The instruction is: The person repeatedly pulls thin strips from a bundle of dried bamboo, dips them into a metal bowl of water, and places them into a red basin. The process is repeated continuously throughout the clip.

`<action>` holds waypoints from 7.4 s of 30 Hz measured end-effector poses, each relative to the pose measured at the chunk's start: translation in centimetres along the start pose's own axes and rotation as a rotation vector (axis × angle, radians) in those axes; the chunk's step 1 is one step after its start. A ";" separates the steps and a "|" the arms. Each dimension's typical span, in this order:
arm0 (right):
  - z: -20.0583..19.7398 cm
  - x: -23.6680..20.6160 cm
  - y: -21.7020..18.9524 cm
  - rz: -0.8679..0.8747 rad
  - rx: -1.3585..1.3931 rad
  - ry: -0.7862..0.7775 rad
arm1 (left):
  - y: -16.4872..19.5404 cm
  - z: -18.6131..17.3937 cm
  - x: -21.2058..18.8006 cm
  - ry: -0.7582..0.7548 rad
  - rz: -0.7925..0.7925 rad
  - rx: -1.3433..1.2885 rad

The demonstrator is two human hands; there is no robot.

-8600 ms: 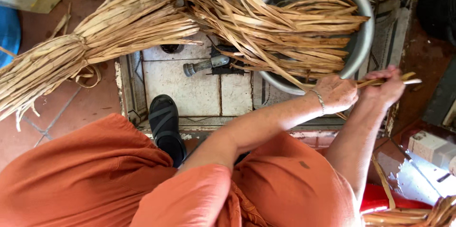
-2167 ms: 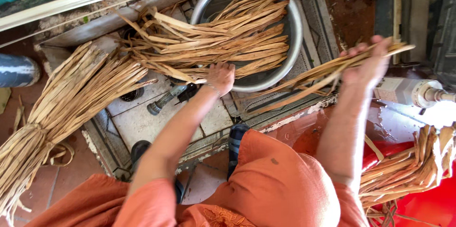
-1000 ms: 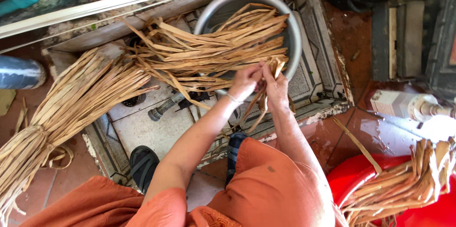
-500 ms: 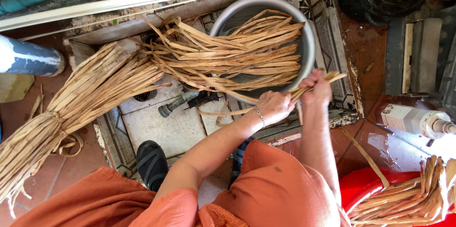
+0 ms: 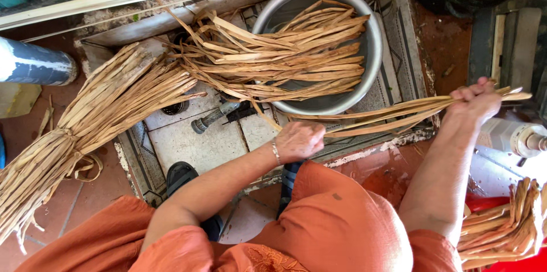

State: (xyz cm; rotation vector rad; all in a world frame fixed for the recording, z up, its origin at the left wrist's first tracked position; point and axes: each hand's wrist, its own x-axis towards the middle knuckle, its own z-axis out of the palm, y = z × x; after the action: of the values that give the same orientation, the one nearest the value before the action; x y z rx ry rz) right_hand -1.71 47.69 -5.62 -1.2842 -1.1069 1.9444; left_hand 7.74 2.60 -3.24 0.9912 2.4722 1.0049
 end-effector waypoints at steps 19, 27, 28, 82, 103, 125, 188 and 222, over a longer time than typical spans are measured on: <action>-1.7 4.5 -9.2 -0.065 -0.027 -0.141 | -7.4 -4.3 -9.2 -0.395 -0.159 0.334; 2.7 -11.8 -4.5 0.007 -0.197 -0.164 | -12.2 1.2 0.1 -0.415 -0.466 0.203; 3.6 -13.5 -4.4 0.035 -0.190 -0.146 | -12.3 2.2 2.6 -0.326 -0.434 0.239; 6.4 -25.5 10.8 0.189 -0.360 -0.857 | -4.5 2.7 8.7 0.371 -0.416 -0.601; 7.4 -11.8 4.5 0.332 0.138 -0.219 | 3.9 2.8 16.3 -0.160 -0.336 -0.068; 7.6 -2.2 -0.9 -0.025 0.018 -0.019 | 3.6 -4.5 4.3 0.017 -0.077 -0.081; 4.0 -18.7 15.1 0.407 -0.271 -0.563 | -9.1 5.5 -0.2 -0.040 -0.549 -0.478; 2.1 -6.7 5.8 0.103 -0.080 0.071 | -4.6 1.0 -1.7 -0.183 -0.198 -0.059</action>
State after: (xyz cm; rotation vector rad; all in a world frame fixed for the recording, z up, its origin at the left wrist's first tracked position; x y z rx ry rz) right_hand -1.10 38.77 -7.09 -1.4689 -1.1134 1.9293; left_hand 7.27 -0.46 -7.15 0.7661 2.3222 0.8775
